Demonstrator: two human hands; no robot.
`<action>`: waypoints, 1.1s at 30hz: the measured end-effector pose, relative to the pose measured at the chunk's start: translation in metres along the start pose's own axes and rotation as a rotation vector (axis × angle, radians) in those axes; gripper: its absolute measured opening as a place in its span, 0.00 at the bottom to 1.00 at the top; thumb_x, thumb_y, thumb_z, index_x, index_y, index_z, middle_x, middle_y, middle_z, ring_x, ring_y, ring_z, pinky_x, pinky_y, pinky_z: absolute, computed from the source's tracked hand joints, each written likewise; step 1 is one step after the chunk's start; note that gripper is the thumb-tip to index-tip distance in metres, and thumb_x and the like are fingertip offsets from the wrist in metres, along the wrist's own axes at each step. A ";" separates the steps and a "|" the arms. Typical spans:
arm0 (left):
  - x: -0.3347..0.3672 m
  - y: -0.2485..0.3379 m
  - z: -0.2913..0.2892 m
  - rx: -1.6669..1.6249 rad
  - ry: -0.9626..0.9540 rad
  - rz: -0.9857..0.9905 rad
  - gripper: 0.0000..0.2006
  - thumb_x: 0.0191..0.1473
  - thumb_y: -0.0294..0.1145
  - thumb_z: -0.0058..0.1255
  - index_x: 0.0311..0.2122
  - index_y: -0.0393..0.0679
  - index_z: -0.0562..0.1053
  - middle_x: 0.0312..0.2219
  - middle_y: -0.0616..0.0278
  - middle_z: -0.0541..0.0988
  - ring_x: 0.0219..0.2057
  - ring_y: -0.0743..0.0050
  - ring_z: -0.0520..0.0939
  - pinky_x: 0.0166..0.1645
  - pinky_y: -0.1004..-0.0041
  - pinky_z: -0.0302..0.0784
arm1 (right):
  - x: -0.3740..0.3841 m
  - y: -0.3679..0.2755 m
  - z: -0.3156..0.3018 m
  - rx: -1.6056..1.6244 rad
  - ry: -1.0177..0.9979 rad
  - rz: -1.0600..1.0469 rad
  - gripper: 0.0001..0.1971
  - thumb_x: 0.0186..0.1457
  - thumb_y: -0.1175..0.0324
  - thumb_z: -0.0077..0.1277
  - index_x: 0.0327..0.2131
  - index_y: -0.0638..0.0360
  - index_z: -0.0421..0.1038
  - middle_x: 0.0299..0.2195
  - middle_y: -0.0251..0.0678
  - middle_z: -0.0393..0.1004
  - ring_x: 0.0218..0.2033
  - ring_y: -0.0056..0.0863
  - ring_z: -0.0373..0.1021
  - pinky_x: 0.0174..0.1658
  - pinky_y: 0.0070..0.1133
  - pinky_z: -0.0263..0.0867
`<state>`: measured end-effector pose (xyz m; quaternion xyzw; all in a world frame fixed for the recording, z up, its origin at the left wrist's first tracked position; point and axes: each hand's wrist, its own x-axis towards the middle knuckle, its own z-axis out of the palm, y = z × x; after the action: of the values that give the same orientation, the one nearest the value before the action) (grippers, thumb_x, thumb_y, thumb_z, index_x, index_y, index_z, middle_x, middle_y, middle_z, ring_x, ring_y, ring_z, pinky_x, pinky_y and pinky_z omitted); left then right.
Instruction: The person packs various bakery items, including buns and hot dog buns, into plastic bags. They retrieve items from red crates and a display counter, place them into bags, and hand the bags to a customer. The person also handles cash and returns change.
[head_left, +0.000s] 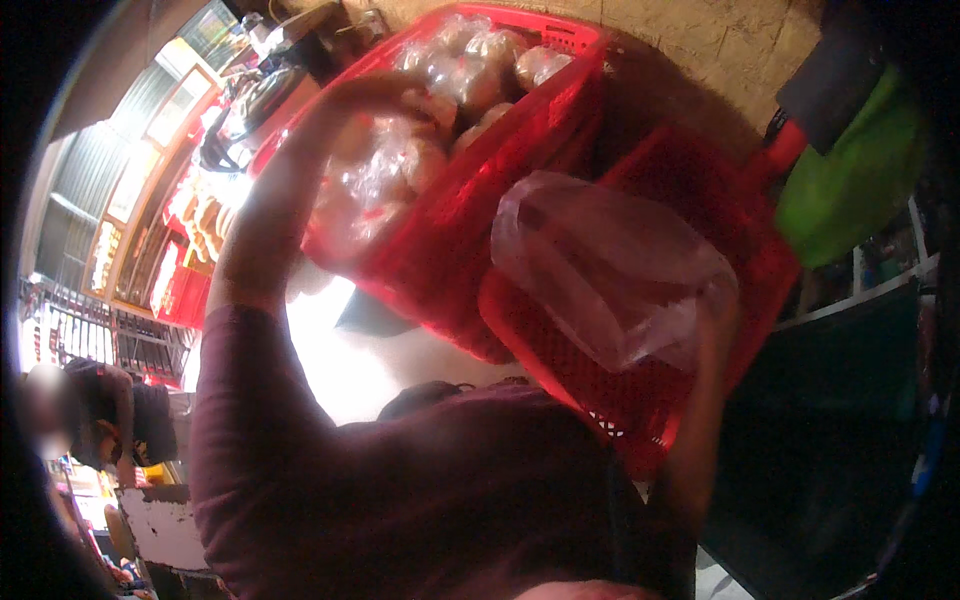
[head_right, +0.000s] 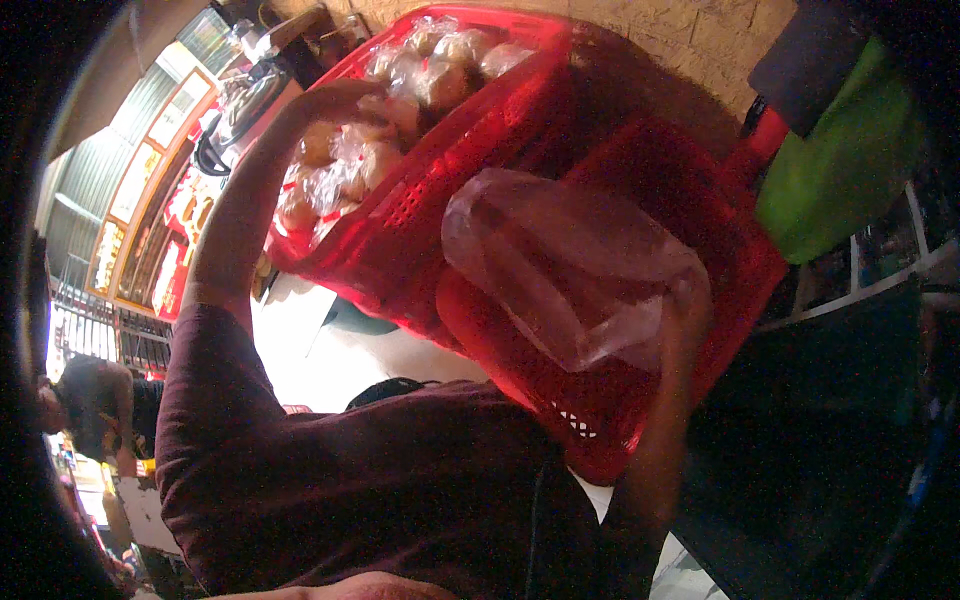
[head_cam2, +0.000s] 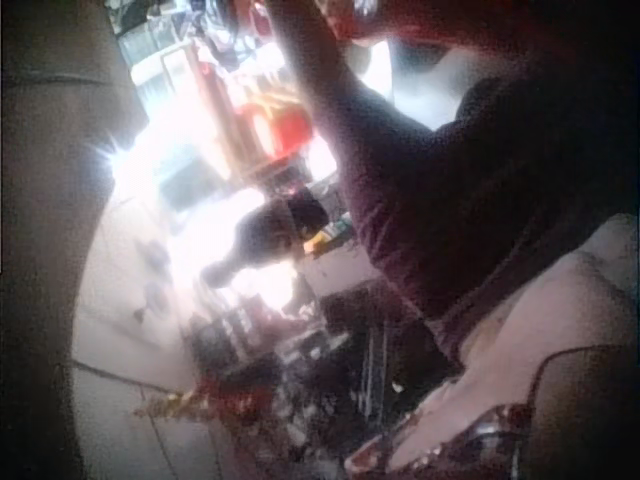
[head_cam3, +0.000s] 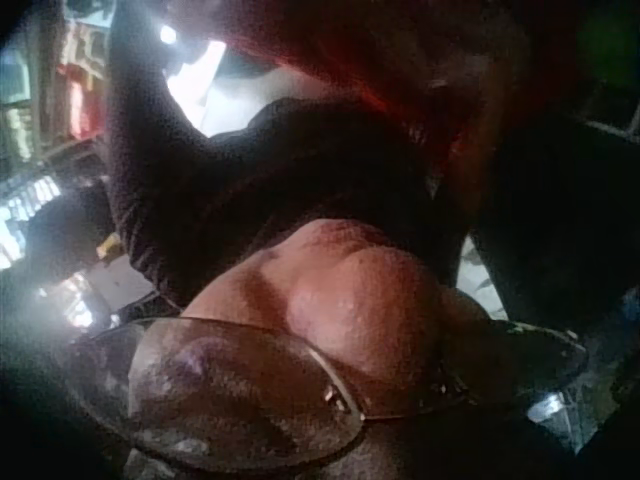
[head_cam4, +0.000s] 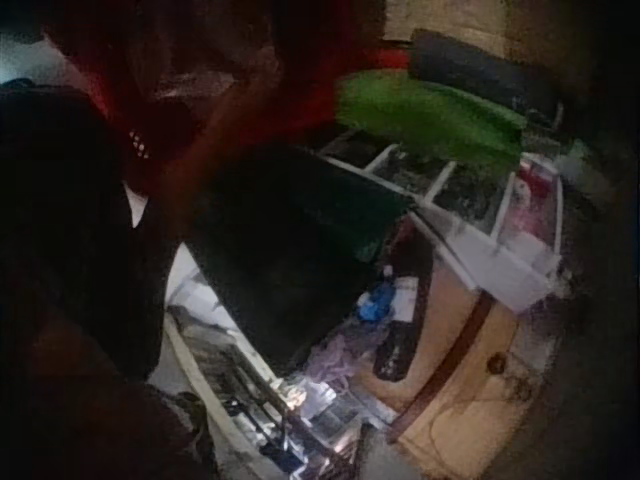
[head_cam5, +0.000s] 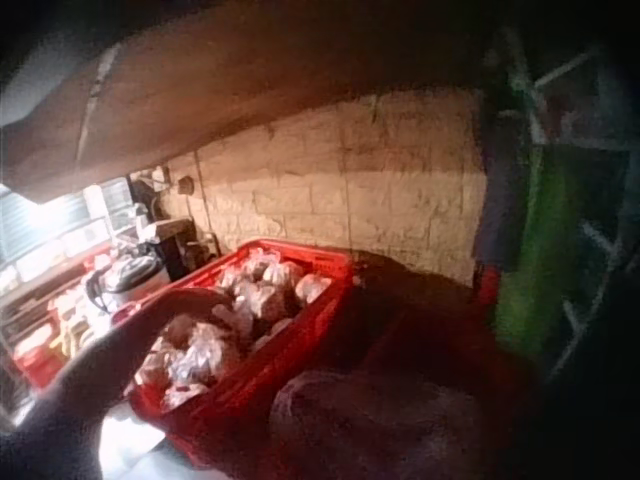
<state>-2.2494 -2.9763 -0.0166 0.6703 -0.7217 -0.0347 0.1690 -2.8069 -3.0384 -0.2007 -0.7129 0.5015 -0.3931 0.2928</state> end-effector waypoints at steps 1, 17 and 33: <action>0.005 0.005 -0.003 0.035 -0.024 0.007 0.26 0.50 0.52 0.51 0.45 0.40 0.69 0.37 0.52 0.77 0.40 0.57 0.78 0.43 0.64 0.73 | -0.001 -0.003 0.002 -0.005 0.001 0.007 0.21 0.51 0.71 0.54 0.49 0.67 0.67 0.50 0.46 0.69 0.52 0.40 0.65 0.56 0.29 0.59; 0.128 -0.046 0.050 0.784 0.126 0.028 0.10 0.45 0.35 0.54 0.30 0.41 0.72 0.29 0.52 0.77 0.33 0.52 0.79 0.38 0.57 0.75 | -0.006 0.024 0.008 -0.119 -0.129 0.001 0.18 0.51 0.73 0.49 0.46 0.65 0.69 0.46 0.42 0.72 0.48 0.33 0.68 0.52 0.25 0.62; 0.011 0.289 -0.031 -0.167 0.282 0.436 0.06 0.46 0.28 0.57 0.29 0.39 0.74 0.26 0.60 0.76 0.30 0.73 0.77 0.37 0.71 0.73 | -0.006 -0.056 0.020 1.803 -0.811 0.293 0.34 0.58 0.42 0.41 0.58 0.59 0.57 0.55 0.38 0.63 0.55 0.32 0.60 0.59 0.31 0.55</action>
<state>-2.5172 -2.9525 0.0949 0.4812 -0.8130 0.0366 0.3259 -2.7637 -3.0144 -0.1675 -0.2358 -0.0388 -0.3137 0.9190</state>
